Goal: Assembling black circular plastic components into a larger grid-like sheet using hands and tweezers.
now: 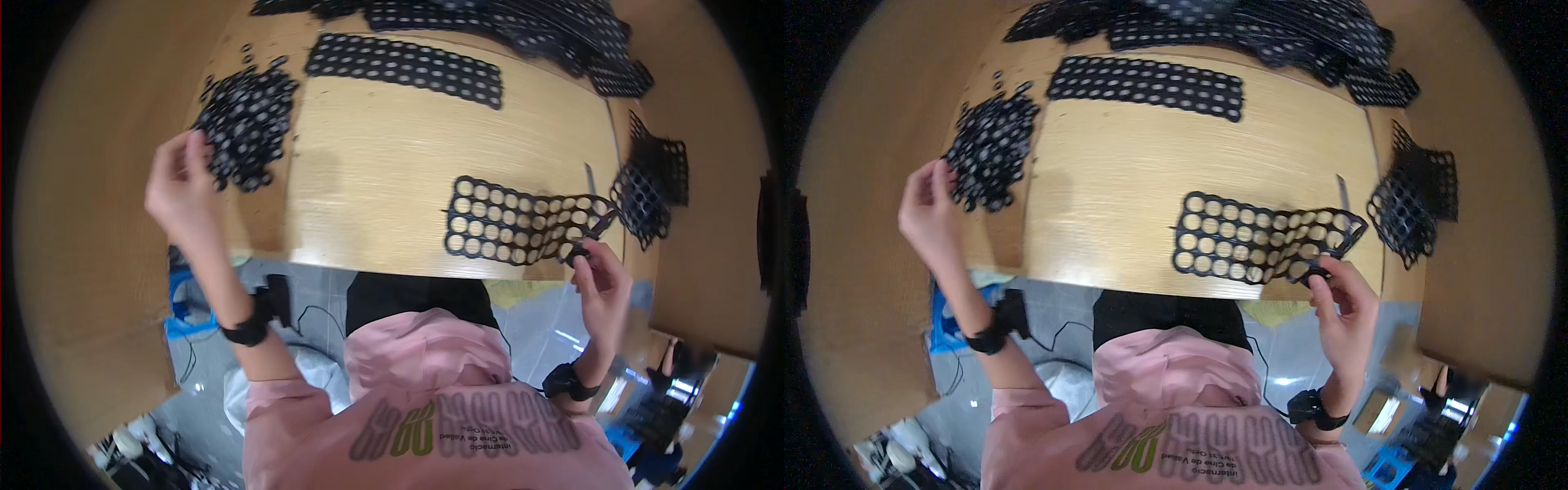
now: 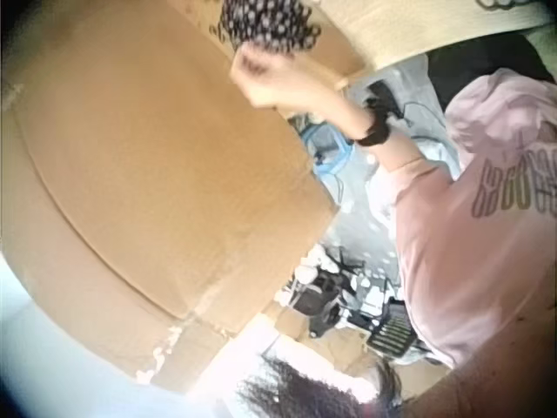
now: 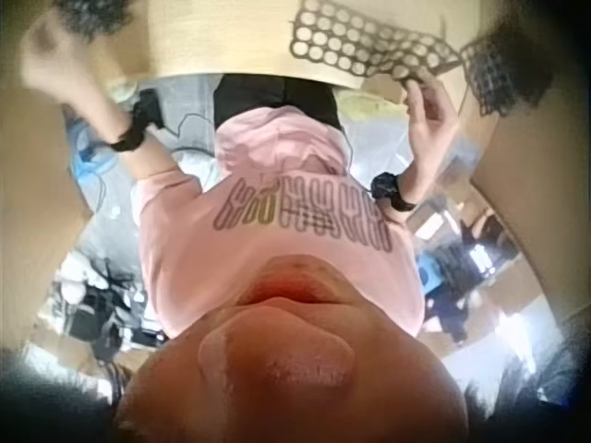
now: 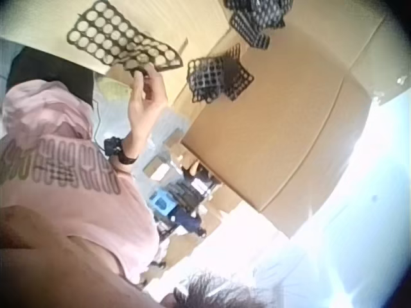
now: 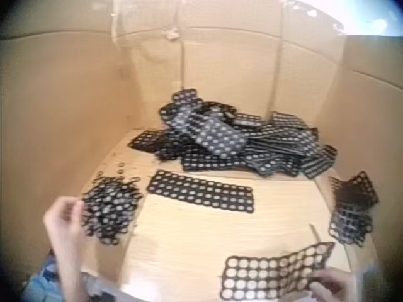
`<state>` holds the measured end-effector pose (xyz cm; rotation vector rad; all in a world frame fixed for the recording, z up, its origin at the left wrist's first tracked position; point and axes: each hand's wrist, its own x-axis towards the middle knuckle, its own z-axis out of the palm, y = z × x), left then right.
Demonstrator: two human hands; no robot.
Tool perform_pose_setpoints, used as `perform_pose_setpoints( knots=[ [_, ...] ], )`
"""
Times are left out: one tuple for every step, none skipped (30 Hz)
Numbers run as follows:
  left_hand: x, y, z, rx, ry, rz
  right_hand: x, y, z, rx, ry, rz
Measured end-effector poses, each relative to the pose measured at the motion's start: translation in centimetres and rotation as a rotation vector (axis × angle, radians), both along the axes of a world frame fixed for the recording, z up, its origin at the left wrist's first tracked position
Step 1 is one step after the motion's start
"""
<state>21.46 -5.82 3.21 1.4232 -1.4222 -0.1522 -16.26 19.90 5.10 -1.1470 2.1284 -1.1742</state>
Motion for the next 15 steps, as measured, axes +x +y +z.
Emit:
perform_pose_setpoints(
  knots=[
    [1.4,-1.4,-0.3,-0.012,-0.072,0.036,-0.1,0.3,0.0,-0.022,0.04,0.036],
    [3.1,-2.5,-0.6,-0.025,-0.141,0.083,0.2,0.0,0.4,-0.03,0.082,0.106],
    [3.7,-3.5,-1.2,0.051,-0.237,0.131,0.4,0.0,0.5,-0.021,0.071,0.113],
    [4.2,-4.2,-1.8,0.122,-0.337,0.177,0.5,0.1,0.5,-0.014,0.059,0.119],
    [5.4,-4.8,-2.9,0.168,-0.375,0.159,0.8,-0.1,0.7,-0.042,0.052,0.153],
    [6.1,-5.4,-4.2,0.208,-0.413,0.135,0.9,0.0,0.6,-0.072,0.048,0.182],
    [6.5,-5.4,-5.3,0.196,-0.37,0.1,1.0,-0.3,0.6,-0.103,0.098,0.198],
    [6.5,-5.3,-5.8,0.177,-0.33,0.07,1.1,-0.4,0.7,-0.101,0.118,0.169],
    [6.8,-5.4,-6.0,0.22,-0.379,0.065,1.2,-0.5,0.9,-0.117,0.143,0.169],
    [6.9,-5.3,-6.1,0.184,-0.411,0.041,1.3,-0.8,1.2,-0.128,0.165,0.18],
    [6.9,-5.3,-5.9,0.19,-0.423,0.046,1.5,-0.9,1.4,-0.139,0.181,0.175],
    [6.8,-5.4,-5.7,0.196,-0.436,0.053,1.6,-0.9,1.8,-0.135,0.19,0.166],
    [7.2,-5.6,-6.1,0.199,-0.427,0.053,1.8,-1.1,2.2,-0.145,0.257,0.198],
    [7.3,-5.9,-6.2,0.079,-0.401,0.069,1.8,-1.1,2.4,-0.155,0.324,0.23],
    [7.4,-6.0,-6.5,-0.039,-0.374,0.088,1.9,-1.1,2.5,-0.169,0.327,0.235]
  ],
)
